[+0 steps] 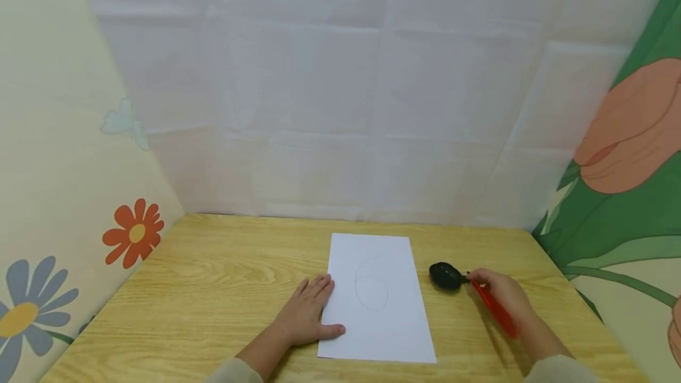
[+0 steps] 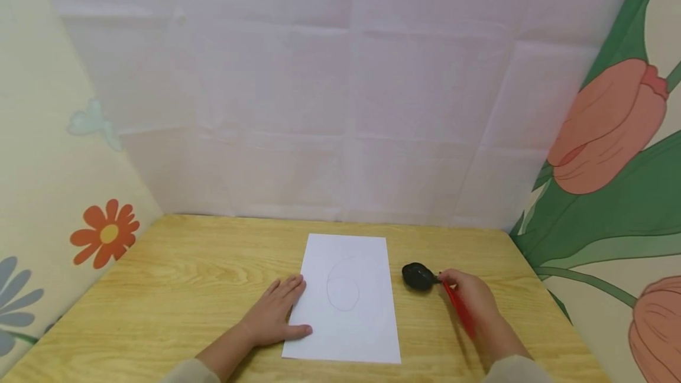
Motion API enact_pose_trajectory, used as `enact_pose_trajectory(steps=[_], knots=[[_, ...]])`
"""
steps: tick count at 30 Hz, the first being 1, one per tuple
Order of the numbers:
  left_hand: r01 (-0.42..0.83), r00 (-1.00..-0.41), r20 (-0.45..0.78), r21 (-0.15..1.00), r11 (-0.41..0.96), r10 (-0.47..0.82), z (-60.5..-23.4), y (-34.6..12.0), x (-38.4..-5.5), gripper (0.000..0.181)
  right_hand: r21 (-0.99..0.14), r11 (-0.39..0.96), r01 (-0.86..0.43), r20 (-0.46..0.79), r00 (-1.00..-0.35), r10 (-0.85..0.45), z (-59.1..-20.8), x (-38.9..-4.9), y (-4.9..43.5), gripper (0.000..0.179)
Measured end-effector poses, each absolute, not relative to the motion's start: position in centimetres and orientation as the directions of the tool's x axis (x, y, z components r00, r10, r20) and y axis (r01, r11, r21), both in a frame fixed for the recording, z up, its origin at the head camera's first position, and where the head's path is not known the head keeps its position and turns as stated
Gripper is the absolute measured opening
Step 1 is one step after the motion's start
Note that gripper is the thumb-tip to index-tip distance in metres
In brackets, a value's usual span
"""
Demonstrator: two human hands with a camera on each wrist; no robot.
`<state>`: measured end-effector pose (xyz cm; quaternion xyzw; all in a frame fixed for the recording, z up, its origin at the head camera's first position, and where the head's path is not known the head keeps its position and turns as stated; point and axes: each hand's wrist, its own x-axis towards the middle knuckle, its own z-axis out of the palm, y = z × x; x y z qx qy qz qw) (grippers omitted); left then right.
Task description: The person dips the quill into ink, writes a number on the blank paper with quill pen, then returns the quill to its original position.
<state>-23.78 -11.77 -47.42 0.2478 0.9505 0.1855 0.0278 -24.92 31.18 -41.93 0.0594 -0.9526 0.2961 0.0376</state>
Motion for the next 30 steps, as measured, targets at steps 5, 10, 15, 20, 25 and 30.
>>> enact_pose_trajectory(steps=[5, 10, 15, 20, 25, 30], knots=[[0.461, -0.876, 0.041, 0.365, 0.809, 0.481, -47.4, -11.8, -23.7, 0.104, -0.425, 0.877, -0.226, 0.155, -0.972, -0.175, -42.3, -24.9, 31.3, 0.033], [0.462, -0.876, 0.04, 0.364, 0.809, 0.482, -47.4, -11.8, -23.6, 0.104, -0.418, 0.883, -0.212, 0.136, -0.976, -0.17, -42.8, -25.2, 31.5, 0.025], [0.46, -0.875, 0.039, 0.371, 0.806, 0.482, -47.1, -11.8, -23.6, 0.103, -0.415, 0.879, -0.234, 0.155, -0.97, -0.185, -43.2, -25.3, 31.6, 0.019], [0.462, -0.874, 0.039, 0.376, 0.803, 0.485, -46.9, -11.8, -23.4, 0.103, -0.4, 0.878, -0.262, 0.162, -0.963, -0.214, -43.3, -25.5, 31.6, 0.017], [0.464, -0.873, 0.04, 0.377, 0.802, 0.487, -46.8, -11.8, -23.4, 0.103, -0.38, 0.881, -0.282, 0.148, -0.959, -0.243, -43.3, -25.5, 31.5, 0.017], [0.462, -0.873, 0.036, 0.382, 0.801, 0.486, -46.8, -11.8, -23.4, 0.103, -0.373, 0.89, -0.263, 0.11, -0.965, -0.238, -43.1, -25.6, 31.5, 0.018]])
